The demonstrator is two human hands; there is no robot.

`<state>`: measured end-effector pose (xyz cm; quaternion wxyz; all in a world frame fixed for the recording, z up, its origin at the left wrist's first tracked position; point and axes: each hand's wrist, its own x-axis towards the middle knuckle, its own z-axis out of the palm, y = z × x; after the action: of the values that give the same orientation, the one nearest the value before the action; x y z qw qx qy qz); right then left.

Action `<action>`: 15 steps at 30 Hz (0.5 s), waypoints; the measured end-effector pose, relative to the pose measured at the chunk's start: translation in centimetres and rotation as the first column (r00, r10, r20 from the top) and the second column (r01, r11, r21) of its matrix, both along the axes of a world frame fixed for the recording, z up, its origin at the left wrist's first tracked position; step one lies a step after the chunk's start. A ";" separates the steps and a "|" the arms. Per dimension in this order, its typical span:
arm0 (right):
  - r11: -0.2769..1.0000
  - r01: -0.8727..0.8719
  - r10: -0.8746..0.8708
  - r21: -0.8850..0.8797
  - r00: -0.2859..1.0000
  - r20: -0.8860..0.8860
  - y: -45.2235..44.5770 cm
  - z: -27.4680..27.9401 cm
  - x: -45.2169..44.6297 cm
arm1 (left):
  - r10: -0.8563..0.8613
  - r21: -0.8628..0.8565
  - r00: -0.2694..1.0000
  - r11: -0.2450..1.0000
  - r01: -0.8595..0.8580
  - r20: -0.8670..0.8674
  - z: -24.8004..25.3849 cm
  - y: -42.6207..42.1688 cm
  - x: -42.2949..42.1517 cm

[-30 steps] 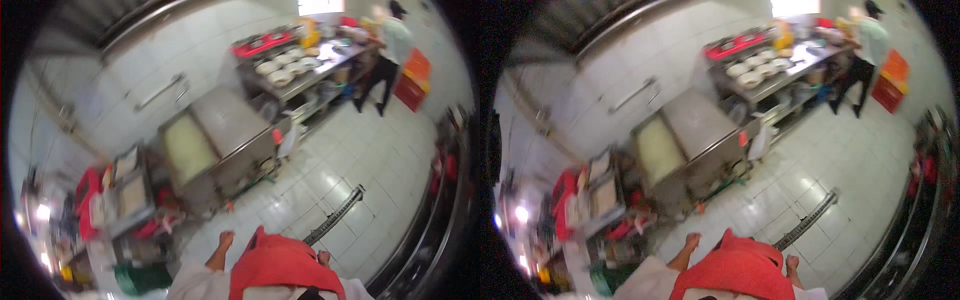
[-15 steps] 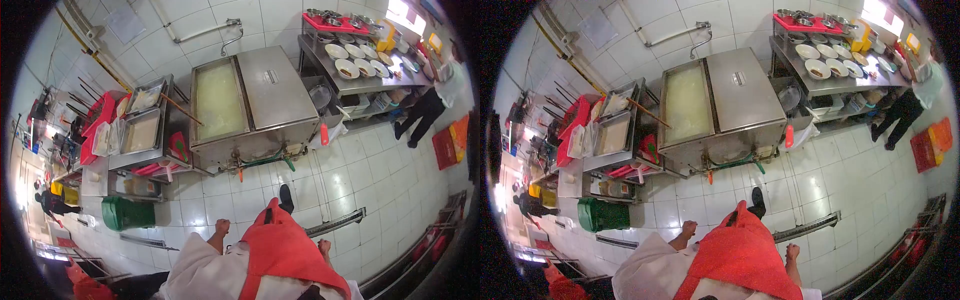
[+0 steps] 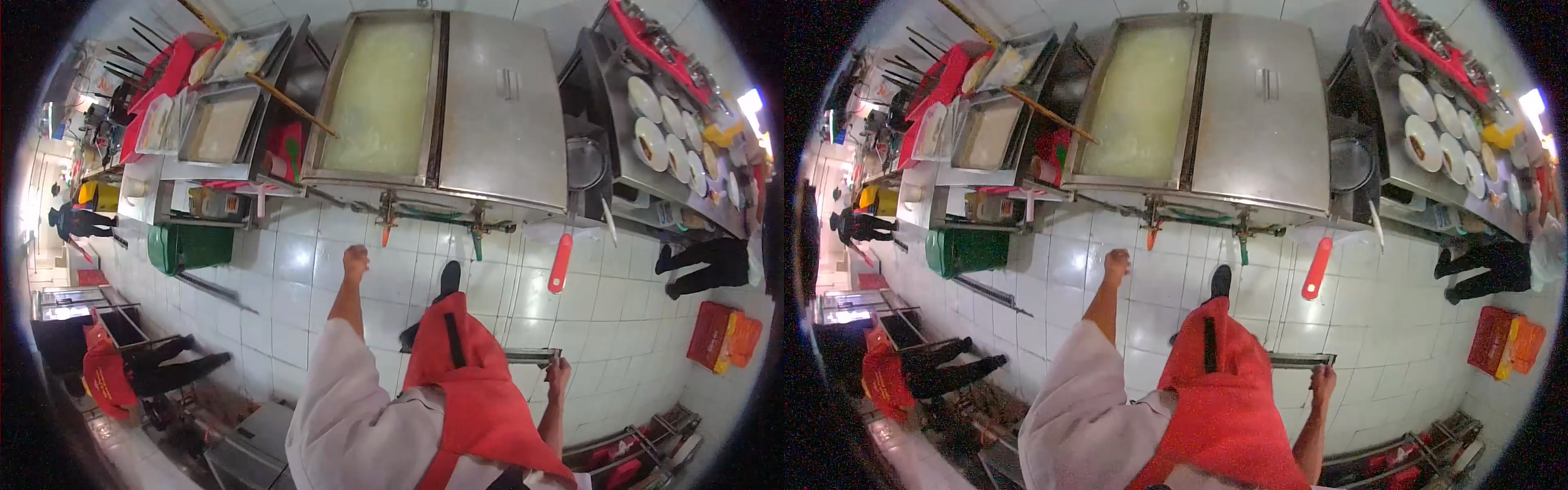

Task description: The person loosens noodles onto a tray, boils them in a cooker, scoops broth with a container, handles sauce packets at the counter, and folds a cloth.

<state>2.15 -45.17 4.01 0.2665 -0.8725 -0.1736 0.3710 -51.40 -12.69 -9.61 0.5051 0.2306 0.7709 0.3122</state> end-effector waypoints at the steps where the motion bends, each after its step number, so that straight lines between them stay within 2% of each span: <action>1: 1.000 -0.013 0.013 0.001 0.999 -0.051 -1.2 0.4 0.9 | -0.001 -0.026 1.000 1.000 0.001 -0.009 -1.4 0.5 -0.7; 3: 0.981 -0.071 0.054 -0.180 0.994 -0.094 -3.5 1.5 1.8 | -0.216 0.041 0.969 0.974 0.222 -0.123 -5.6 1.3 -1.9; 4: 0.949 -0.176 0.159 -0.262 0.984 -0.086 -4.9 1.9 2.3 | -0.284 0.056 0.945 0.953 0.296 -0.162 -8.6 1.7 -2.6; 5: 0.898 -0.277 0.264 -0.342 0.961 -0.086 -6.7 2.3 3.0 | -0.242 0.134 0.926 0.948 0.290 -0.290 -13.7 1.9 -3.9; 7: 0.838 -0.421 0.418 -0.348 0.904 -0.089 -14.7 -1.3 6.6 | -0.211 0.282 0.945 0.918 0.279 -0.251 -14.3 2.5 -2.7; 8: 0.836 -0.410 0.409 -0.363 0.909 -0.085 -13.5 0.3 6.2 | -0.201 0.353 0.953 0.895 0.274 -0.228 -15.9 2.6 -2.6; 9: 0.816 -0.339 0.292 -0.468 0.941 -0.173 -12.7 2.6 5.9 | -0.229 0.374 0.837 0.814 0.445 -0.497 -17.5 3.5 -2.7; 10: 0.773 -0.275 0.158 -0.572 0.956 -0.247 -11.5 4.5 5.1 | -0.210 0.340 0.654 0.717 0.608 -0.727 -18.9 4.2 -2.8; 11: 0.721 -0.370 0.275 -0.586 0.929 -0.248 -12.8 4.0 6.3 | -0.230 0.331 0.656 0.716 0.615 -0.719 -20.1 4.2 -3.1; 12: 0.712 -0.359 0.260 -0.603 0.933 -0.249 -12.9 3.8 6.5 | -0.254 0.359 0.827 0.809 0.466 -0.501 -19.6 4.0 -3.1; 13: 0.733 -0.358 0.262 -0.578 0.933 -0.246 -12.3 3.7 6.7 | -0.280 0.313 0.931 0.885 0.345 -0.236 -16.8 3.9 -2.3; 14: 0.758 -0.353 0.265 -0.549 0.935 -0.236 -11.6 3.8 7.3 | -0.222 0.210 0.975 0.954 0.213 0.018 -13.2 3.9 -1.1; 15: 0.813 -0.271 0.179 -0.515 0.959 -0.222 -9.7 4.4 6.8 | -0.230 0.210 0.972 0.954 0.214 0.055 -10.0 4.2 0.0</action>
<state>8.98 -54.86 8.43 -0.0228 -0.8519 -0.1418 0.5037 -51.42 -8.49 -19.56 0.5408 0.3536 0.6838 0.3389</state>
